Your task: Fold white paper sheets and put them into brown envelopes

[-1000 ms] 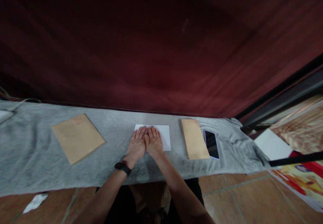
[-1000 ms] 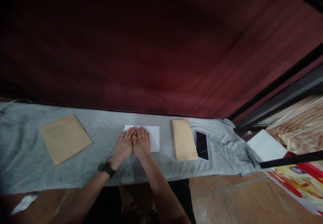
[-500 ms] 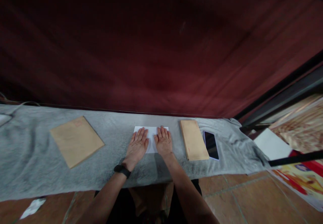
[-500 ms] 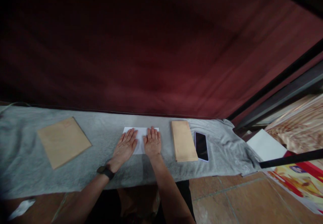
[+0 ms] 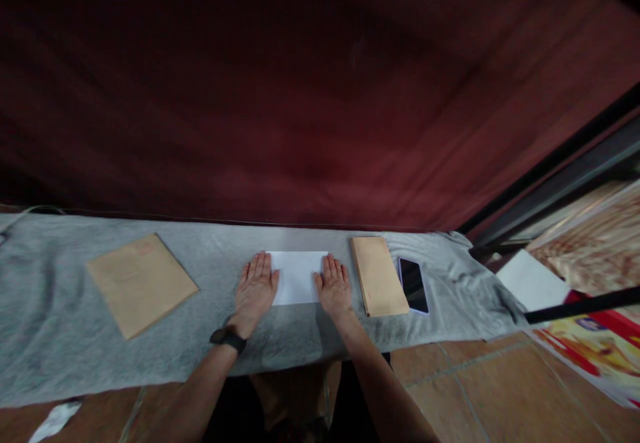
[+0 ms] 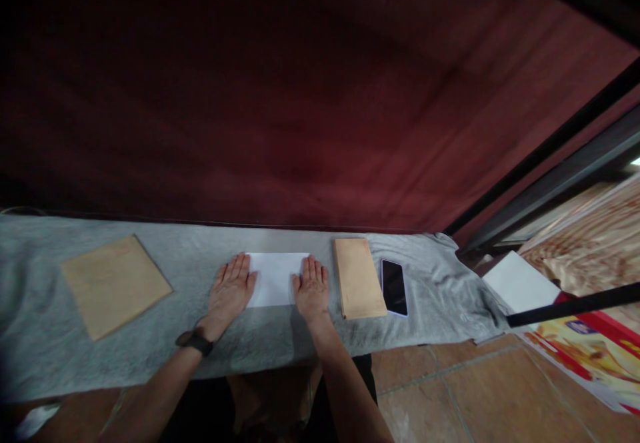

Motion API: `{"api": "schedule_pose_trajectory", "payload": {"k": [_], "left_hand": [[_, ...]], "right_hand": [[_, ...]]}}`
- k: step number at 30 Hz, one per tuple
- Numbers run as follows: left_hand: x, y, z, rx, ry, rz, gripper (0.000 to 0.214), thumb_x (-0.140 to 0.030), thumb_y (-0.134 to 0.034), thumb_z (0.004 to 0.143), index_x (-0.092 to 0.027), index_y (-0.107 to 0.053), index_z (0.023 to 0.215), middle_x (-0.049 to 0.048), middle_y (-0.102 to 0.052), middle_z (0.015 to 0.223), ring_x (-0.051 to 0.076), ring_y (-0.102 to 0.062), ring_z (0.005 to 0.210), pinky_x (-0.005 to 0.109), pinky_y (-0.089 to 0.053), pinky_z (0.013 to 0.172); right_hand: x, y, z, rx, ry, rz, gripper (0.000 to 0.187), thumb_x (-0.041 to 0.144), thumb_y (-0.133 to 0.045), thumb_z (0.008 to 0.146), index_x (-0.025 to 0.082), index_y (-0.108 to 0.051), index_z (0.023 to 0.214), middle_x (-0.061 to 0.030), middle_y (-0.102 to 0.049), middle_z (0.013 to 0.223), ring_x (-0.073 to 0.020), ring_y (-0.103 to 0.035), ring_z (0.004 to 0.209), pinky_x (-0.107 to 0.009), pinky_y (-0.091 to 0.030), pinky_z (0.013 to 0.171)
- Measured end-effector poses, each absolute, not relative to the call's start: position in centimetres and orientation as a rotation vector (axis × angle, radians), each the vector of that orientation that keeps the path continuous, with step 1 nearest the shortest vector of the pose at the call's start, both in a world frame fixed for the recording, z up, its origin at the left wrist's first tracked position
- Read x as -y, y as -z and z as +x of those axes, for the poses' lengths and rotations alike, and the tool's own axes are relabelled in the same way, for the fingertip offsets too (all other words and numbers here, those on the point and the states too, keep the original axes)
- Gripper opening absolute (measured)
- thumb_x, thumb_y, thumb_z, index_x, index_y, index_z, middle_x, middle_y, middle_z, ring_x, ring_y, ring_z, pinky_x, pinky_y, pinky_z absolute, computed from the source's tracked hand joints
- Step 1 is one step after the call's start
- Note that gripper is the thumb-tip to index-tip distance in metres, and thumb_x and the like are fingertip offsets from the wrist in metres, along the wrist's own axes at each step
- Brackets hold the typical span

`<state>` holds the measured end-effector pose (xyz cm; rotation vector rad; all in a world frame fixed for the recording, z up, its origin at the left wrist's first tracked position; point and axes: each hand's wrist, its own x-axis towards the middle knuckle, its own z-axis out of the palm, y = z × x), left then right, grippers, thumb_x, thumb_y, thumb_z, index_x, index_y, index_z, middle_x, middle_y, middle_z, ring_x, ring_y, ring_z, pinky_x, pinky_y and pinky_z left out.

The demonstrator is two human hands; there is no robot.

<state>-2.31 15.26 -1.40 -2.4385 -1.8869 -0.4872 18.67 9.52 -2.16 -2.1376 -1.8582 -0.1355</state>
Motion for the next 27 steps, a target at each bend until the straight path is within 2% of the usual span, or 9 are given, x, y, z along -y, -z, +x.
{"api": "schedule_pose_trajectory", "payload": {"k": [6,10,14,20,27], "left_hand": [[-14.9,1.0,-0.7,1.837,0.560,-2.399,0.062,-0.033,-0.029,0.099,0.001,-0.041,0.149,0.0218,-0.043,0.154,0.030,-0.030,0.150,0.050,-0.020,0.124],[-14.2,0.9,2.9,1.615,0.554,-2.653,0.059,-0.030,-0.030,0.099,-0.005,-0.041,0.150,0.0166,-0.044,0.155,0.026,-0.033,0.149,0.047,-0.023,0.123],[-14.6,1.0,4.7,1.588,0.499,-2.705,0.057,-0.029,-0.030,0.099,-0.009,-0.042,0.151,0.0130,-0.045,0.155,0.024,-0.032,0.149,0.046,-0.021,0.124],[-15.6,1.1,1.9,1.706,0.474,-2.608,0.059,-0.033,-0.028,0.100,-0.006,-0.041,0.151,0.0154,-0.042,0.156,0.025,-0.033,0.149,0.044,-0.022,0.124],[-15.0,1.6,-2.4,1.803,0.512,-2.453,0.064,-0.038,-0.024,0.100,-0.001,-0.038,0.151,0.0203,-0.042,0.155,0.030,-0.034,0.148,0.049,-0.025,0.122]], "right_hand": [[-9.4,1.9,18.5,1.844,0.118,-2.135,0.058,0.040,-0.036,0.106,0.011,-0.034,0.155,-0.0146,-0.040,0.157,-0.0289,-0.037,0.146,-0.047,-0.027,0.119],[-9.4,1.8,18.5,1.834,0.112,-2.133,0.058,0.040,-0.038,0.105,0.010,-0.035,0.155,-0.0152,-0.039,0.157,-0.0289,-0.037,0.146,-0.048,-0.028,0.119],[-9.4,1.8,18.6,1.838,0.109,-2.126,0.057,0.039,-0.039,0.105,0.010,-0.035,0.154,-0.0157,-0.040,0.157,-0.0290,-0.037,0.146,-0.048,-0.028,0.119],[-9.4,1.9,18.6,1.830,0.101,-2.116,0.058,0.038,-0.037,0.105,0.010,-0.033,0.155,-0.0158,-0.040,0.157,-0.0286,-0.037,0.146,-0.049,-0.027,0.119],[-9.4,1.9,18.5,1.821,0.087,-2.124,0.058,0.039,-0.038,0.105,0.011,-0.033,0.155,-0.0150,-0.039,0.158,-0.0297,-0.035,0.147,-0.049,-0.027,0.119]]}}
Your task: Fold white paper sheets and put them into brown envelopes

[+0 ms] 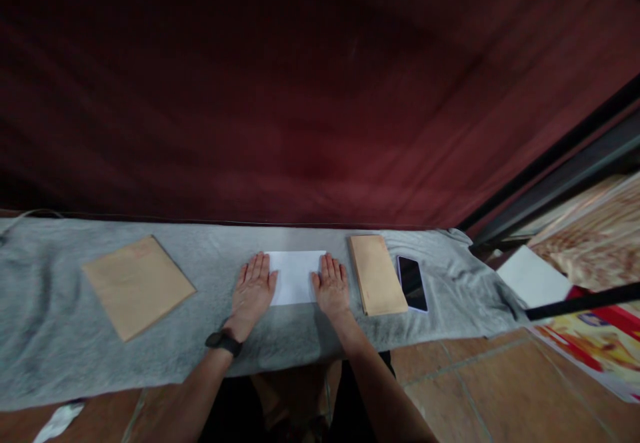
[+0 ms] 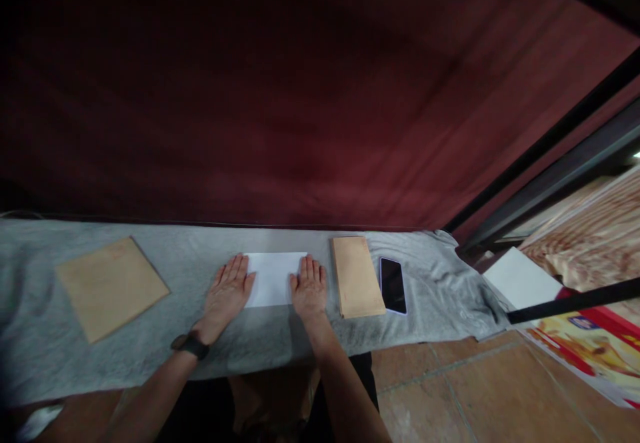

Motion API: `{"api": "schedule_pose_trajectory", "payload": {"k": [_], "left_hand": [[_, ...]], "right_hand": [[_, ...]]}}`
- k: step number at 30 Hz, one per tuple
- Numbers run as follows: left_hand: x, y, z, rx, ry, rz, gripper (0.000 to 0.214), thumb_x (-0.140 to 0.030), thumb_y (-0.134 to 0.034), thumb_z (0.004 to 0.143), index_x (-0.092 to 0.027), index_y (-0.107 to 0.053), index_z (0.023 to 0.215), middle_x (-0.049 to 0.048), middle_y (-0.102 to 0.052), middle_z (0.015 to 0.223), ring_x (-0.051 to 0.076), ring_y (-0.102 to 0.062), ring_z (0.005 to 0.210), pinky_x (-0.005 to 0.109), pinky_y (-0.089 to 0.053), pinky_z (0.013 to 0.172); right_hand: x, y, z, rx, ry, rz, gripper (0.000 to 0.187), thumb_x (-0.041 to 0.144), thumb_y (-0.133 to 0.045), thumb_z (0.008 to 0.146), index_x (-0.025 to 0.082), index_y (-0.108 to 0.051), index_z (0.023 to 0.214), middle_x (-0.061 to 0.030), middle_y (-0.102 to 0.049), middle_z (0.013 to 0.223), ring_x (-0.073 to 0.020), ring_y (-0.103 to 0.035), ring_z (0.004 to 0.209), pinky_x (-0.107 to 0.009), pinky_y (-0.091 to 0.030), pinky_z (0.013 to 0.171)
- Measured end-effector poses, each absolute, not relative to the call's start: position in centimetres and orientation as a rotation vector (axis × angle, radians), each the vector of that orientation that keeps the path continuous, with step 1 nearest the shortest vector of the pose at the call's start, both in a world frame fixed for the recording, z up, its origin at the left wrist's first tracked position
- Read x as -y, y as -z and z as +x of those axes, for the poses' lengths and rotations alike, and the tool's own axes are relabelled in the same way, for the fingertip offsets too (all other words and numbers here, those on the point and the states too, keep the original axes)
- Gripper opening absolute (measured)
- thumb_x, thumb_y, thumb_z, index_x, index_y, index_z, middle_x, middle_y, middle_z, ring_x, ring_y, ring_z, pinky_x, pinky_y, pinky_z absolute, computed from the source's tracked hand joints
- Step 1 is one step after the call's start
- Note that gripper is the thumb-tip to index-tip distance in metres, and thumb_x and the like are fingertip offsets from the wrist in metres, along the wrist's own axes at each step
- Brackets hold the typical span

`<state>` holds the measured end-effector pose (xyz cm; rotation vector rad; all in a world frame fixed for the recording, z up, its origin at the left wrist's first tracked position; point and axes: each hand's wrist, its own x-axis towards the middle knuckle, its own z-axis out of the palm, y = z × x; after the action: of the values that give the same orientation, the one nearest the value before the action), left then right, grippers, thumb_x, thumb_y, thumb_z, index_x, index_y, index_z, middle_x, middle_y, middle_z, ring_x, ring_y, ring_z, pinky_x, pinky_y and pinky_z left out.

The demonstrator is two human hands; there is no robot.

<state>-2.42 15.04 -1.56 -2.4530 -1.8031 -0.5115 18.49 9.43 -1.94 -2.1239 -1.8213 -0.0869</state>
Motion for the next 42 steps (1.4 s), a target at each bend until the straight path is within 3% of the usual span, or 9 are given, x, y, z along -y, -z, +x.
{"api": "schedule_pose_trajectory", "payload": {"k": [17,22,30,42], "left_hand": [[-14.2,1.2,-3.2,1.810,0.497,-2.429,0.062,-0.036,-0.027,0.101,-0.002,-0.039,0.151,0.0204,-0.043,0.154,0.029,-0.033,0.148,0.049,-0.025,0.121],[-14.1,1.1,-3.2,1.812,0.521,-2.436,0.061,-0.037,-0.027,0.101,-0.003,-0.041,0.150,0.0200,-0.044,0.154,0.030,-0.035,0.147,0.049,-0.027,0.121],[-14.1,1.5,-3.5,1.776,0.560,-2.436,0.060,-0.034,-0.029,0.099,-0.004,-0.042,0.150,0.0193,-0.047,0.152,0.029,-0.038,0.146,0.049,-0.026,0.121],[-13.8,0.8,-3.5,1.761,0.582,-2.423,0.060,-0.036,-0.029,0.100,-0.002,-0.046,0.146,0.0207,-0.048,0.151,0.031,-0.040,0.144,0.049,-0.029,0.120]], "right_hand": [[-9.2,1.9,18.4,1.812,0.108,-2.099,0.057,0.038,-0.038,0.104,0.009,-0.037,0.154,-0.0161,-0.041,0.156,-0.0307,-0.037,0.146,-0.051,-0.028,0.119],[-9.8,1.1,16.8,1.743,0.172,-2.127,0.055,0.030,-0.042,0.102,0.003,-0.041,0.150,-0.0208,-0.039,0.156,-0.0317,-0.035,0.147,-0.050,-0.028,0.119],[-12.2,1.6,10.8,1.959,0.047,-1.939,0.050,0.036,-0.041,0.105,0.015,-0.044,0.150,-0.0105,-0.042,0.156,-0.0225,-0.039,0.146,-0.041,-0.029,0.121],[-9.1,2.3,16.0,1.808,0.150,-2.079,0.054,0.037,-0.041,0.104,0.012,-0.040,0.152,-0.0157,-0.040,0.157,-0.0288,-0.039,0.145,-0.048,-0.029,0.118]]}}
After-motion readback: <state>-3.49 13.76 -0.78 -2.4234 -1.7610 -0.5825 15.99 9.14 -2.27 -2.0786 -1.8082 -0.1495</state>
